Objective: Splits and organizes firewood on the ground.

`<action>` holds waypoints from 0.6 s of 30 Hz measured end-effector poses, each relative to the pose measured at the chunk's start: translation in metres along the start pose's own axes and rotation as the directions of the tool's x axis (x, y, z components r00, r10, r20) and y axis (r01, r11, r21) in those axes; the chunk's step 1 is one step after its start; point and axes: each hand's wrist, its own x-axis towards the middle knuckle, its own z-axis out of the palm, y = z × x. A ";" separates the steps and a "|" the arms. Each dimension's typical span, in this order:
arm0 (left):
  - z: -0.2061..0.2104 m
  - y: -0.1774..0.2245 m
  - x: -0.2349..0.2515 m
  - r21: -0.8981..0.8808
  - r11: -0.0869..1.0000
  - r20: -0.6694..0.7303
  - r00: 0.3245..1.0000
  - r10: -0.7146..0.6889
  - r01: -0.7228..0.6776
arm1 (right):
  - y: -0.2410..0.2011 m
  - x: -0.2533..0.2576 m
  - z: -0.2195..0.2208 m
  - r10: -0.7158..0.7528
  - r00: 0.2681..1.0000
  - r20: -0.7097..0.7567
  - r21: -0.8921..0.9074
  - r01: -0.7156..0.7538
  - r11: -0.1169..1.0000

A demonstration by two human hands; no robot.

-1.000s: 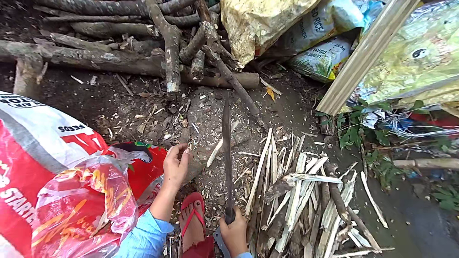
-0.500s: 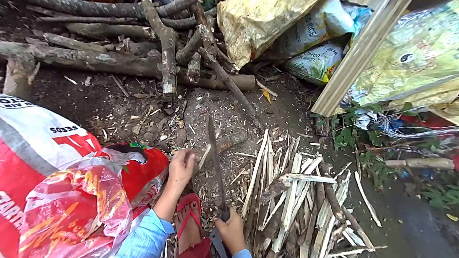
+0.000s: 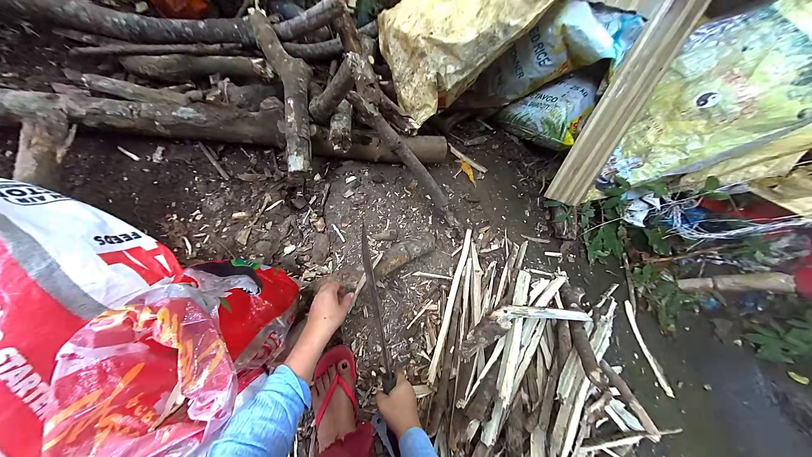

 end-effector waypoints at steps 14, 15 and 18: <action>-0.001 -0.002 0.005 -0.024 0.993 0.075 0.991 -0.112 0.114 | 0.015 -0.017 0.000 -0.182 0.982 0.059 0.562 0.118 0.819; 0.003 -0.004 0.002 -0.097 0.991 0.090 0.992 -0.086 0.095 | 0.018 -0.023 -0.002 -0.185 0.982 0.025 0.551 0.141 0.822; 0.022 -0.005 -0.006 -0.212 0.977 0.136 0.990 0.031 -0.001 | 0.029 -0.044 -0.010 -0.179 0.981 -0.069 0.527 0.188 0.829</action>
